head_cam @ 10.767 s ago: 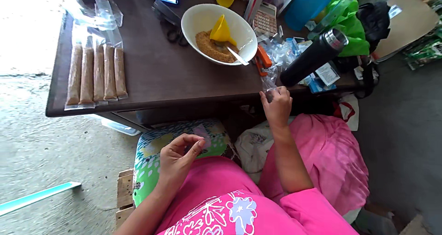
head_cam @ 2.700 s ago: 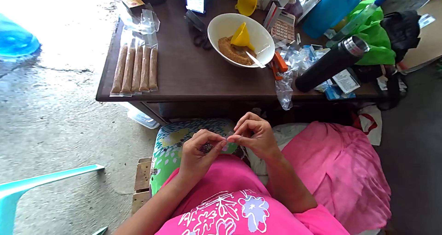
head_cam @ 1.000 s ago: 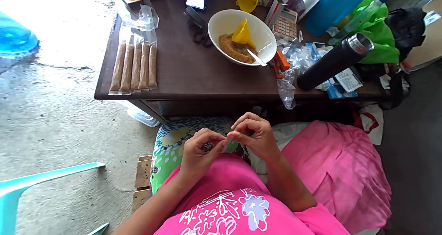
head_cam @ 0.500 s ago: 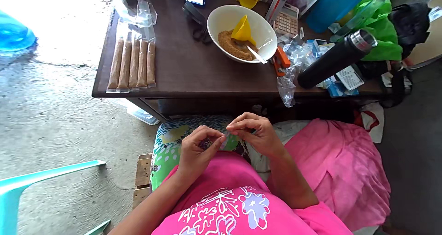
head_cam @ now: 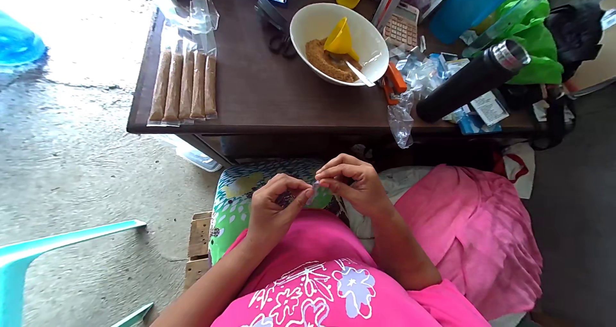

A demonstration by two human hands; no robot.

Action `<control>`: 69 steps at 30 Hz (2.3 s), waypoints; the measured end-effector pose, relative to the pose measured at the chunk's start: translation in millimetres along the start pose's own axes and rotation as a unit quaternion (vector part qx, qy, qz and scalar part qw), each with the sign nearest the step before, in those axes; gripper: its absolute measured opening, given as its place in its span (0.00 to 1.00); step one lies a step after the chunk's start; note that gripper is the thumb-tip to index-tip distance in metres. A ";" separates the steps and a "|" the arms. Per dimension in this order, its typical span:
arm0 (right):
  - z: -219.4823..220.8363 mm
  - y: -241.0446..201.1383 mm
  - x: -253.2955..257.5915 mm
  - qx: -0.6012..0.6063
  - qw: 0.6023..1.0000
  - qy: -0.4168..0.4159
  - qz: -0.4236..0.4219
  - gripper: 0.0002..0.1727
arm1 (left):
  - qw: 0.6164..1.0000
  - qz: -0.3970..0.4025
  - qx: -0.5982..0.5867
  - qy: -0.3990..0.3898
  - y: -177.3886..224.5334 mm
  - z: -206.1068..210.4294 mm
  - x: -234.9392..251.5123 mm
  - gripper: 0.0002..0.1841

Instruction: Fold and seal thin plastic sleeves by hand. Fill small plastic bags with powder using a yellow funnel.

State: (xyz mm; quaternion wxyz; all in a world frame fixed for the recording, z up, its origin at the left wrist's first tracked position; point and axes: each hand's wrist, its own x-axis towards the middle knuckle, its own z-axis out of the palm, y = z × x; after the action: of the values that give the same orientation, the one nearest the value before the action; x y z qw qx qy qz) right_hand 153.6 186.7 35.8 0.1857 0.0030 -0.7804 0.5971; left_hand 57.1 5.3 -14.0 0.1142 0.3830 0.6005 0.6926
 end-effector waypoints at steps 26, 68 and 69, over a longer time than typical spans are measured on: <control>3.8 -5.6 -3.3 -0.039 0.999 -0.014 0.021 0.05 | 0.994 0.010 0.100 0.030 0.3 2.3 -4.0 0.08; 16.6 -8.5 -1.2 -0.031 0.998 0.033 0.039 0.18 | 0.974 -0.133 -0.165 0.079 12.6 -0.4 3.7 0.03; 17.6 -8.3 -1.1 -0.030 0.998 0.035 0.035 0.17 | 0.973 -0.136 -0.168 0.080 12.5 -0.6 3.3 0.03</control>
State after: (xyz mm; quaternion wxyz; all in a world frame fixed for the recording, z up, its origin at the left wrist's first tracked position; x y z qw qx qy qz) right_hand 151.5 167.6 39.3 0.1919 -0.0509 -0.7907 0.5791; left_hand 58.2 3.7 -1.2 0.2218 0.2163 0.5290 0.7900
